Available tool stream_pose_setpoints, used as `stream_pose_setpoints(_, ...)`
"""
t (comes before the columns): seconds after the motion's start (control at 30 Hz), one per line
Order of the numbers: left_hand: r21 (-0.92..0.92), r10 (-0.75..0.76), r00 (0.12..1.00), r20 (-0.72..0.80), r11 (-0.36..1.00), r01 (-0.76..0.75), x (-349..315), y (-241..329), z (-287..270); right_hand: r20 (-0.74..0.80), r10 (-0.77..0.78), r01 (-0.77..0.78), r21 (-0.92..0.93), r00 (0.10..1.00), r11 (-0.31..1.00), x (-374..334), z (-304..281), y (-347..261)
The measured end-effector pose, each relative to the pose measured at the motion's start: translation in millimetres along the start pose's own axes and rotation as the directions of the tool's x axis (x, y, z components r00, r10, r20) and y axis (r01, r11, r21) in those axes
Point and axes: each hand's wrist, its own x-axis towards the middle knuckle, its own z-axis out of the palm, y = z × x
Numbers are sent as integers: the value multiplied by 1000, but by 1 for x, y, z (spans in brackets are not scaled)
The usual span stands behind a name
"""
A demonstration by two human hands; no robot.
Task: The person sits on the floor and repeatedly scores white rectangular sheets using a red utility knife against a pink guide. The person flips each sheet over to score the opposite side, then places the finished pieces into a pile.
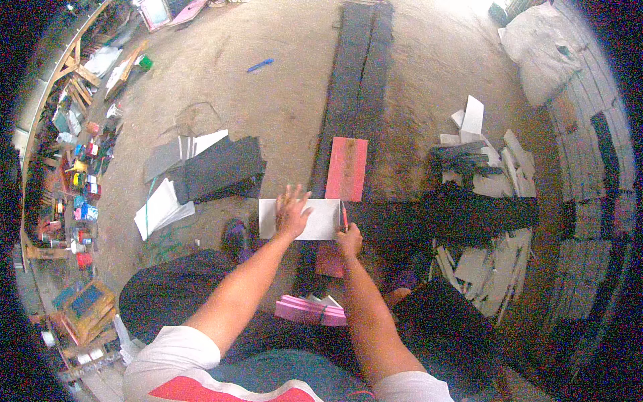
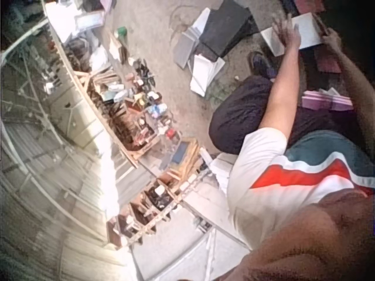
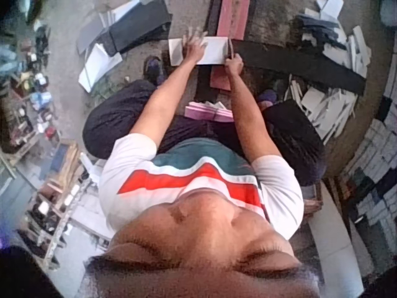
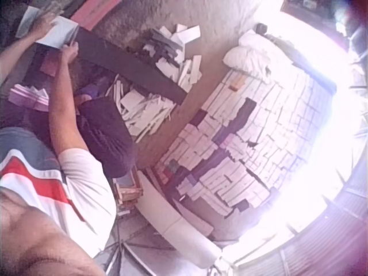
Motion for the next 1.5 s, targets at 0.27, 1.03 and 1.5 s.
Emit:
stream_pose_setpoints(0.27, -8, -4, 834, 552, 1000, 10, 48, 25, -1, 12, 56, -56, -21, 998, 998, -8, -8, -19)
stream_pose_setpoints(1.03, 34, -107, 812, 573, 994, 107, 51, 28, 5, 211, -316, 363, -243, 925, 899, -39, -57, -57)
stream_pose_setpoints(1.5, 43, -73, 819, 569, 997, 58, 51, 21, 8, 232, -301, 358, -262, 925, 896, -38, -50, -65)
